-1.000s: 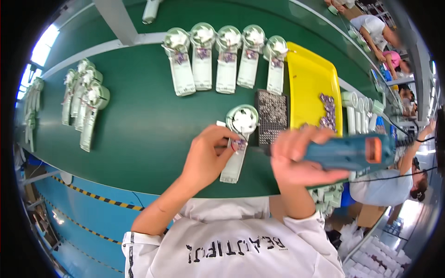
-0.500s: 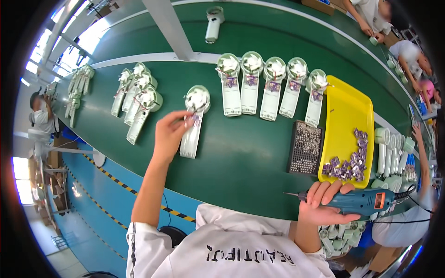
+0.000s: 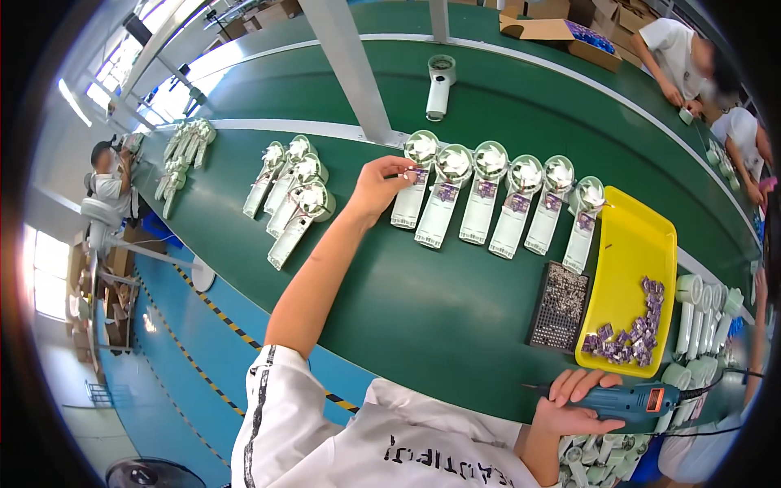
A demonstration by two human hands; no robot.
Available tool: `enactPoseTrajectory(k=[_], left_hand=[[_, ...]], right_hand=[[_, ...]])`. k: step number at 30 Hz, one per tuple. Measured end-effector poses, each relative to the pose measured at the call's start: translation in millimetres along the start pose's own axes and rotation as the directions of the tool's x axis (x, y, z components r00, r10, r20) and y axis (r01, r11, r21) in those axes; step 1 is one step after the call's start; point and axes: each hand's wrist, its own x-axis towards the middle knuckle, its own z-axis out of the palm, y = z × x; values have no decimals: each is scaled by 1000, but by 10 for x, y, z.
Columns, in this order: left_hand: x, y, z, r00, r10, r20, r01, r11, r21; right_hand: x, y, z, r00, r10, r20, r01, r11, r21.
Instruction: Assembling handheld mini fans on a production line using an electric screwdriver to secure internal components.
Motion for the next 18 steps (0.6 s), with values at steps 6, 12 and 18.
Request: enactPoseTrajectory(k=[6,12,18], left_hand=[[-46,6,-88,997,67,-30,-62,988,142],[-698,358,19,903,418,-98,-275,739,615],[-1506,260,-1728,928,254,-272,143,430,891]], right_hand=[[-10,50,-16,998,55,-25,-56,998,-22],[196,-355,-244,999,-3,46,8,995,-101],[1106,-792,-426,976,96,-194,-216,467,-857]])
